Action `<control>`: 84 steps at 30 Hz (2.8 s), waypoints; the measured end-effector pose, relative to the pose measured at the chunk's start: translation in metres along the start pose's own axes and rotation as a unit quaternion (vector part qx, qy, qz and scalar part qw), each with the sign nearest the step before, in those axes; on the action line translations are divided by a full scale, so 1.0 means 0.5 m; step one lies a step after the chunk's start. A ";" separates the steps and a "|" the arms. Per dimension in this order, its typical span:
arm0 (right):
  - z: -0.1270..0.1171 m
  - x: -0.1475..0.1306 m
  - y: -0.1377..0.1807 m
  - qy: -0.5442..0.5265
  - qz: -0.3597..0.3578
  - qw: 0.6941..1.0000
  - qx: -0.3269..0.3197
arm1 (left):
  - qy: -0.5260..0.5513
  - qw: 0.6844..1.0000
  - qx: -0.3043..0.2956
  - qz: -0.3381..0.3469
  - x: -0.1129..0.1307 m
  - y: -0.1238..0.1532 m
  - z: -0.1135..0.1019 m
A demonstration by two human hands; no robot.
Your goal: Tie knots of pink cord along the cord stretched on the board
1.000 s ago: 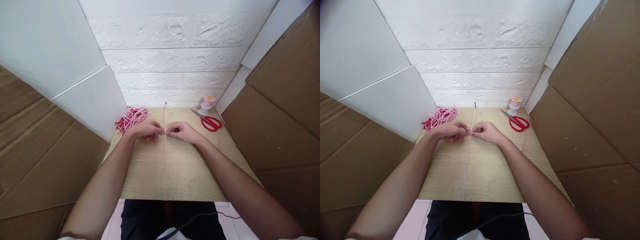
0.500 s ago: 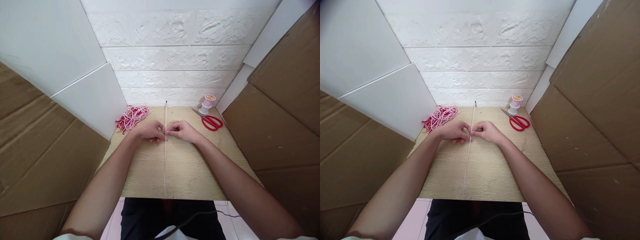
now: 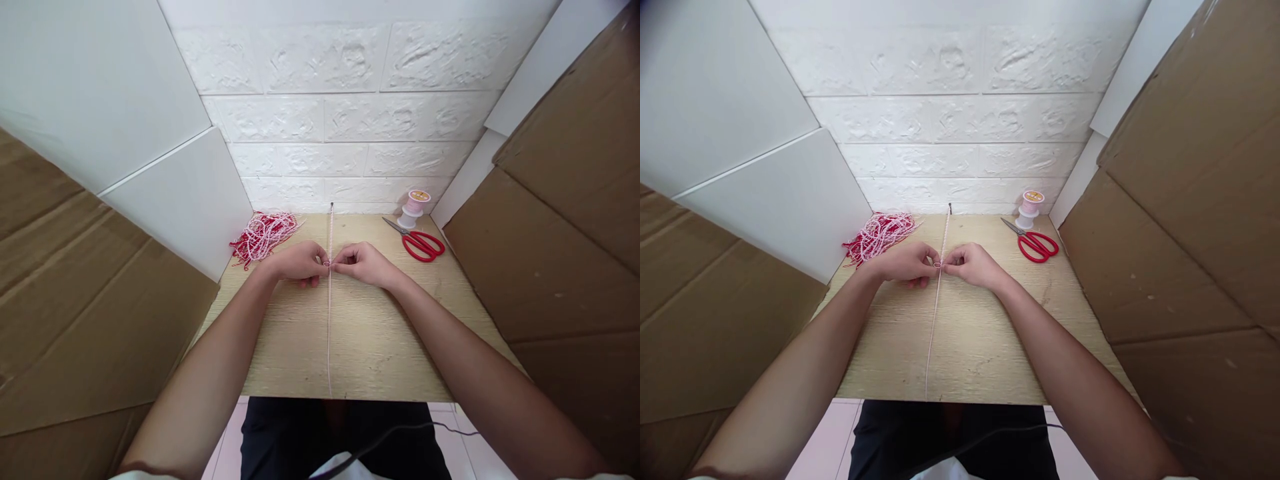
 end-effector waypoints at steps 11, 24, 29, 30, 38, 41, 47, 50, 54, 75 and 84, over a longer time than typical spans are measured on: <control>0.004 -0.003 0.000 0.020 -0.001 1.000 0.001 | 0.045 0.998 -0.002 0.041 -0.017 -0.011 -0.009; 0.004 -0.009 0.001 0.011 0.007 1.000 0.001 | 0.195 0.979 -0.015 0.050 -0.035 -0.027 -0.017; 0.006 -0.003 0.001 0.011 0.005 1.000 0.001 | 0.195 0.980 0.004 0.048 -0.043 -0.034 -0.020; 0.006 -0.002 0.001 0.011 0.005 1.000 0.001 | 0.190 0.981 0.010 0.047 -0.044 -0.035 -0.020; 0.006 -0.003 0.002 0.005 0.004 1.000 0.001 | 0.220 0.974 -0.009 0.045 -0.039 -0.037 -0.017; 0.007 0.001 0.001 0.004 0.005 1.000 0.003 | 0.246 0.968 -0.026 0.037 -0.036 -0.032 -0.017; 0.007 0.003 0.001 0.007 -0.001 1.000 0.000 | 0.254 0.965 -0.043 0.053 -0.035 -0.026 -0.017; 0.006 -0.002 0.002 0.007 0.006 1.000 0.001 | 0.250 0.965 -0.047 0.066 -0.039 -0.031 -0.017; 0.006 -0.011 0.004 0.004 0.011 1.000 -0.001 | 0.225 0.972 -0.036 0.057 -0.044 -0.036 -0.018; 0.006 -0.003 0.001 0.001 0.006 1.000 -0.007 | 0.153 0.987 0.005 0.057 -0.035 -0.026 -0.021; 0.007 -0.001 0.001 -0.003 0.004 1.000 -0.009 | 0.103 0.992 0.040 0.067 -0.028 -0.022 -0.021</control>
Point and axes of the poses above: each hand's wrist, its own y-axis away from the middle knuckle, its own z-axis out of the palm, x = y × z, the point moved 1 cm from there along -y, towards the middle knuckle, and after that the axes turned 11 degrees about -z, right-handed, at the moved point
